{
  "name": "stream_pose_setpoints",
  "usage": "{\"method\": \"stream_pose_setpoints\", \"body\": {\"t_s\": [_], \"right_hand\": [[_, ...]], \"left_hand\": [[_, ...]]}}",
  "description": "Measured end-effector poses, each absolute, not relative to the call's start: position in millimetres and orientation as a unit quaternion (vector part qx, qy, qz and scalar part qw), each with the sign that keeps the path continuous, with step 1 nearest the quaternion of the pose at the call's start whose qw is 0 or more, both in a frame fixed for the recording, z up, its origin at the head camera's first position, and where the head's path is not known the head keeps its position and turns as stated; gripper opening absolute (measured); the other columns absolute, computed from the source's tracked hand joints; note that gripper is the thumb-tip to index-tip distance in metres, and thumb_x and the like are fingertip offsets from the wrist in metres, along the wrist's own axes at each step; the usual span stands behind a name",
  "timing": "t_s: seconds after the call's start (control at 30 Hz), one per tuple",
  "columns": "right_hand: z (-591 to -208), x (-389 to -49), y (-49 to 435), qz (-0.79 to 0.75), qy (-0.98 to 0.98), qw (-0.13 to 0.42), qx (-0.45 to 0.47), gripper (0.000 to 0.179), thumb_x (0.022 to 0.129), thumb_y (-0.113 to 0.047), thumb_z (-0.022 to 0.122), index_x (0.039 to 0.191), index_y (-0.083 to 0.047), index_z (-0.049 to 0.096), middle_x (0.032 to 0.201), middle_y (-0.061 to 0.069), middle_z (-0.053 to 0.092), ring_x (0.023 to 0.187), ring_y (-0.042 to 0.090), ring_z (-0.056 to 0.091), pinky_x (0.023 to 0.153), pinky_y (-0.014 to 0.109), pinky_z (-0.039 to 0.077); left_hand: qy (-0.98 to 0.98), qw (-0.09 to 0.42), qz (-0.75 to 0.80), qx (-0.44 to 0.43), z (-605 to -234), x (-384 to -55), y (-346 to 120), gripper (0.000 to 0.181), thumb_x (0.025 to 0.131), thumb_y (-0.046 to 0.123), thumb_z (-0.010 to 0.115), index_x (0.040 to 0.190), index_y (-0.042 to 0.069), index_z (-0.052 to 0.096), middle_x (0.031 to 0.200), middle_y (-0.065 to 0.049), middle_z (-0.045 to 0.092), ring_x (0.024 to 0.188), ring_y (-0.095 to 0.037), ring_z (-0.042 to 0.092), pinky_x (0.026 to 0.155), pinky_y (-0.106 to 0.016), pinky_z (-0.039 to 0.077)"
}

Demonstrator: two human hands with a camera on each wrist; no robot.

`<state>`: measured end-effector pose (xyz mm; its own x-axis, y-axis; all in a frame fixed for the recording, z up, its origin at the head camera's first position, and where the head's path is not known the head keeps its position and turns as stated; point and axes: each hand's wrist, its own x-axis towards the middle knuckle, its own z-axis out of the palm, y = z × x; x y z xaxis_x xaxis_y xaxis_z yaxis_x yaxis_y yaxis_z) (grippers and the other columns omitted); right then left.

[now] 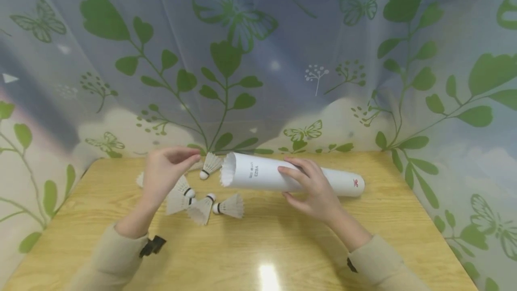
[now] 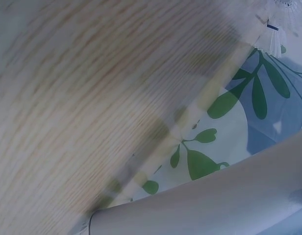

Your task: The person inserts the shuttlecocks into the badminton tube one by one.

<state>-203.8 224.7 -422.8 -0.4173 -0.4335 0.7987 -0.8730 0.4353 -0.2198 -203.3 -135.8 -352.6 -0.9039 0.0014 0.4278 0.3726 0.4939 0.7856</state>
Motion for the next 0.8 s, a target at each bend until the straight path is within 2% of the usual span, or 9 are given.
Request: {"method": "stream_pose_setpoints", "body": {"t_s": [0.1,0.23,0.43,0.8], "right_hand": [[-422,-204,224,0.332,-0.772,0.343,0.421,0.048,0.104,-0.043,0.064,0.133,-0.005,0.067,0.138,0.024,0.064,0.125,0.031,0.059,0.109,0.016,0.044],[-422,-204,224,0.336,-0.767,0.346,0.423,0.048,0.104,-0.043,0.064,0.133,-0.005,0.068,0.138,0.024,0.064,0.125,0.031,0.059,0.109,0.016,0.044],[-423,-205,224,0.337,-0.762,0.349,0.429,0.047,0.104,-0.043,0.065,0.133,-0.006,0.068,0.137,0.025,0.064,0.126,0.031,0.058,0.110,0.016,0.044],[-422,-205,228,0.338,-0.760,0.353,0.428,0.047,0.104,-0.041,0.067,0.130,-0.002,0.068,0.134,0.029,0.064,0.124,0.032,0.059,0.111,0.014,0.044]], "left_hand": [[-0.852,0.188,-0.478,-0.098,-358,-210,-156,0.015,0.094,0.010,0.082,0.108,0.004,0.083,0.104,-0.015,0.083,0.085,-0.006,0.077,0.073,-0.009,0.055],[-0.862,0.184,-0.466,-0.079,-362,-215,-180,0.017,0.096,0.009,0.080,0.110,0.000,0.081,0.108,-0.019,0.081,0.079,0.018,0.063,0.071,-0.006,0.053],[-0.871,0.175,-0.456,-0.051,-373,-222,-210,0.018,0.097,0.007,0.078,0.112,-0.004,0.079,0.110,-0.025,0.079,0.076,0.019,0.059,0.071,-0.004,0.052],[-0.901,0.172,-0.397,0.006,-409,-240,-255,0.022,0.096,0.011,0.079,0.112,-0.004,0.079,0.112,-0.026,0.078,0.072,0.023,0.053,0.066,-0.002,0.047]]}}
